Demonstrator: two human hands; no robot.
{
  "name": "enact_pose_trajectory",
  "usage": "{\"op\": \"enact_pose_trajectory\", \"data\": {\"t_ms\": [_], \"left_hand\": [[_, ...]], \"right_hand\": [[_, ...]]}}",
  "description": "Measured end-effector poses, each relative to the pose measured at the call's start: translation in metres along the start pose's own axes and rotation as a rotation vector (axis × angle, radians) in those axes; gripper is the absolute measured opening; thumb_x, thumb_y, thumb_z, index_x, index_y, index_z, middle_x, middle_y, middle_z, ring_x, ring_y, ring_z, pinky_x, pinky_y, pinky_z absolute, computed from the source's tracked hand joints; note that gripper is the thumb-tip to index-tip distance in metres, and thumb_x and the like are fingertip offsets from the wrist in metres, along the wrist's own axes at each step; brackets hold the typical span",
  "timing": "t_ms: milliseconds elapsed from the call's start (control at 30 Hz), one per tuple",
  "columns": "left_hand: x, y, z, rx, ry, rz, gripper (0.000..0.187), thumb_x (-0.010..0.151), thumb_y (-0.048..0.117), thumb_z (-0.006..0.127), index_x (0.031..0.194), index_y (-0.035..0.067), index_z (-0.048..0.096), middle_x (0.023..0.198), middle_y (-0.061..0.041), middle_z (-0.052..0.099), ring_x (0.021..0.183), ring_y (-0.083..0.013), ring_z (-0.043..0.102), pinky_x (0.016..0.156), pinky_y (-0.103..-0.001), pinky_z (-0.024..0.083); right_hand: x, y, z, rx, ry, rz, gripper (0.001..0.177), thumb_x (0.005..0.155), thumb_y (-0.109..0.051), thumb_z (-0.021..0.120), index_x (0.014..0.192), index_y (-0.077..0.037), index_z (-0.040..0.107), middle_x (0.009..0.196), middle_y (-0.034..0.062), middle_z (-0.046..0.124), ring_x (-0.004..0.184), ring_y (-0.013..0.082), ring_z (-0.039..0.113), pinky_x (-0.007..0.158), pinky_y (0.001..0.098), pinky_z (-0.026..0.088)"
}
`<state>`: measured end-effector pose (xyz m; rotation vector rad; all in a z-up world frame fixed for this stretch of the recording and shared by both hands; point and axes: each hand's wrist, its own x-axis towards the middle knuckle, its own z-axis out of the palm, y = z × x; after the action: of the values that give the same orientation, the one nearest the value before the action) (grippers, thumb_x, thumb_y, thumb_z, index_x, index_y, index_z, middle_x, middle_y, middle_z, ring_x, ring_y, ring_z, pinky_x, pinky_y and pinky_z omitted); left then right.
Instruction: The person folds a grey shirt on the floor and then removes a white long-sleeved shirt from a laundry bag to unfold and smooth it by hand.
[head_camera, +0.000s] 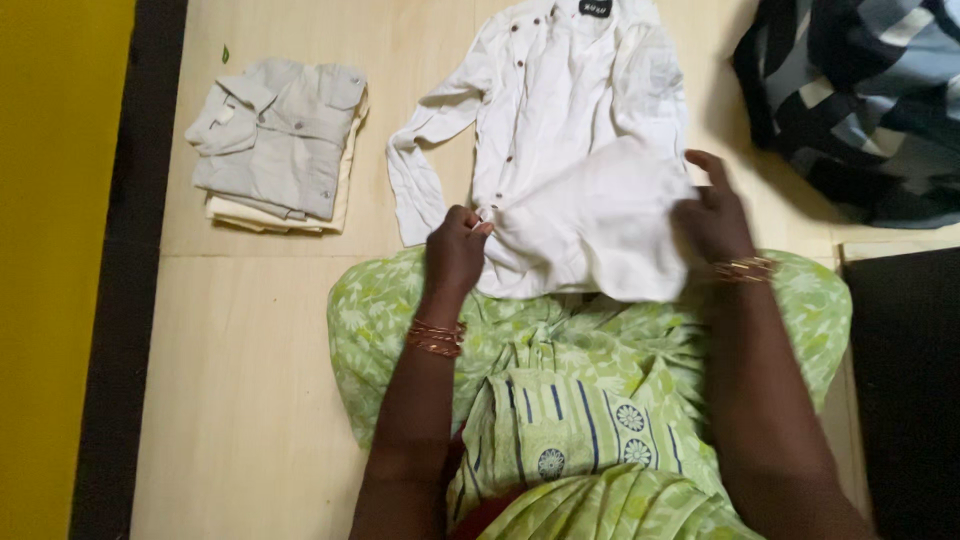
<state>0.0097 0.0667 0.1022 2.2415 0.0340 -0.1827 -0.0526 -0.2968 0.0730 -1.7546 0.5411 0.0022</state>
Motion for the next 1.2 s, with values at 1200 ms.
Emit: {"op": "enact_pose_trajectory", "data": {"t_ms": [1200], "left_hand": [[-0.022, -0.015, 0.018, 0.033, -1.115, 0.27, 0.016, 0.072, 0.021, 0.078, 0.077, 0.009, 0.069, 0.069, 0.001, 0.067, 0.062, -0.0089, 0.056, 0.058, -0.028, 0.047]], "right_hand": [[0.031, 0.049, 0.183, -1.036, -0.397, 0.059, 0.078, 0.087, -0.022, 0.065, 0.159, -0.021, 0.033, 0.118, 0.0212, 0.065, 0.115, 0.0425, 0.06, 0.1, 0.0499, 0.048]]}}
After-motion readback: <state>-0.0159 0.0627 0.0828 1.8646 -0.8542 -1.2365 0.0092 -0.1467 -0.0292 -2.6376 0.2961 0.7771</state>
